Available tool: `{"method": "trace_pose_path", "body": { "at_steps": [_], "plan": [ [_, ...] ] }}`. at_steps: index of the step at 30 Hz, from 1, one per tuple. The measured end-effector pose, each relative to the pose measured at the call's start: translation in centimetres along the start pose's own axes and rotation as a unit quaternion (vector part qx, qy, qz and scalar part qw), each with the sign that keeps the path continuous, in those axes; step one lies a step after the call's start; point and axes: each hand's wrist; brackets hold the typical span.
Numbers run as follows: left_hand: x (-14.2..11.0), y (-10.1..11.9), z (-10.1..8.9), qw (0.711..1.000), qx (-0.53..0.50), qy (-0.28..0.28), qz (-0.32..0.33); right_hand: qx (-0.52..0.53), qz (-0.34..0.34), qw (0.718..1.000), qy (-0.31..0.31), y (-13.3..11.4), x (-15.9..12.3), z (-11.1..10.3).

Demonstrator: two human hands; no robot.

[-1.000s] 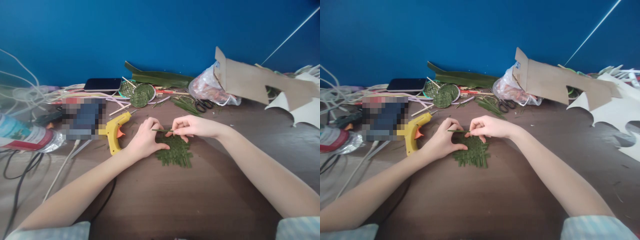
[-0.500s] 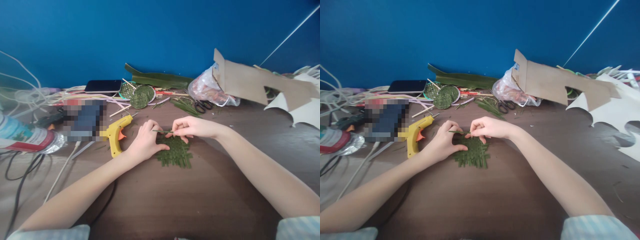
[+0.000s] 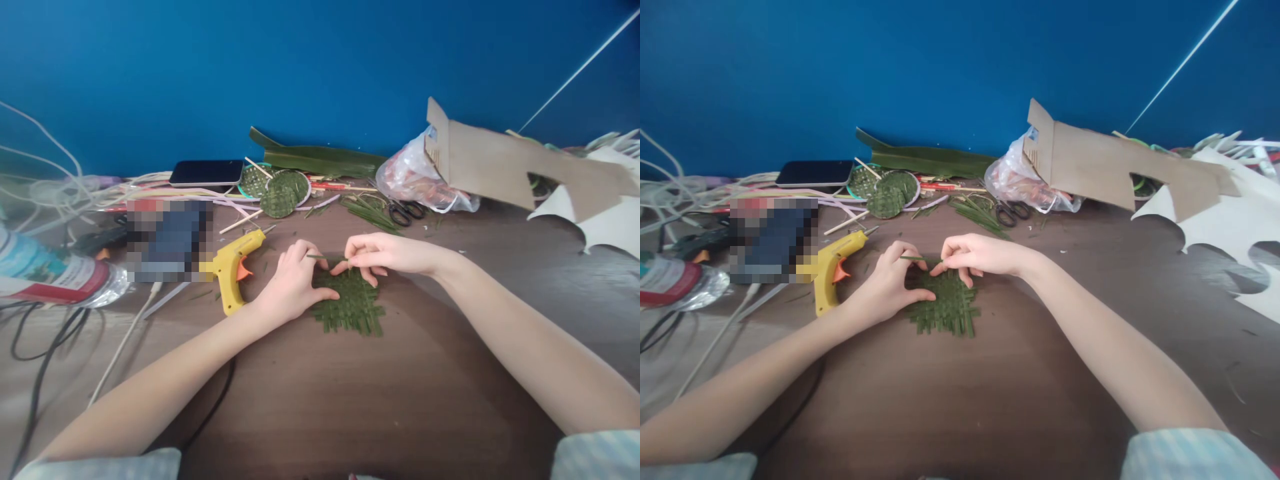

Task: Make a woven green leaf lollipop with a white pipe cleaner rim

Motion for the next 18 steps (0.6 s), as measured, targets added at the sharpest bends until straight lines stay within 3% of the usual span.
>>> {"method": "trace_pose_path", "body": {
  "at_steps": [5, 11, 18],
  "plan": [
    [-0.1, 0.1, -0.1, 1.0, -0.005, -0.004, -0.002, 0.036, -0.023, 0.998, 0.054, 0.5, 0.0, -0.3],
    [-0.1, 0.2, -0.1, 1.0, 0.007, 0.0, 0.009, -0.025, 0.006, 0.993, 0.113, 0.2, -0.3, -0.9],
    [-0.1, 0.0, 0.0, 1.0, 0.006, 0.012, 0.021, -0.086, 0.055, 0.994, 0.035, 0.0, -1.0, -1.9]
  ]
}}
Point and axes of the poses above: each hand's wrist, its own x-axis towards the middle knuckle, its own z-axis out of the palm, y = z × x, and after that the axes turned 15 degrees about -z, right-handed
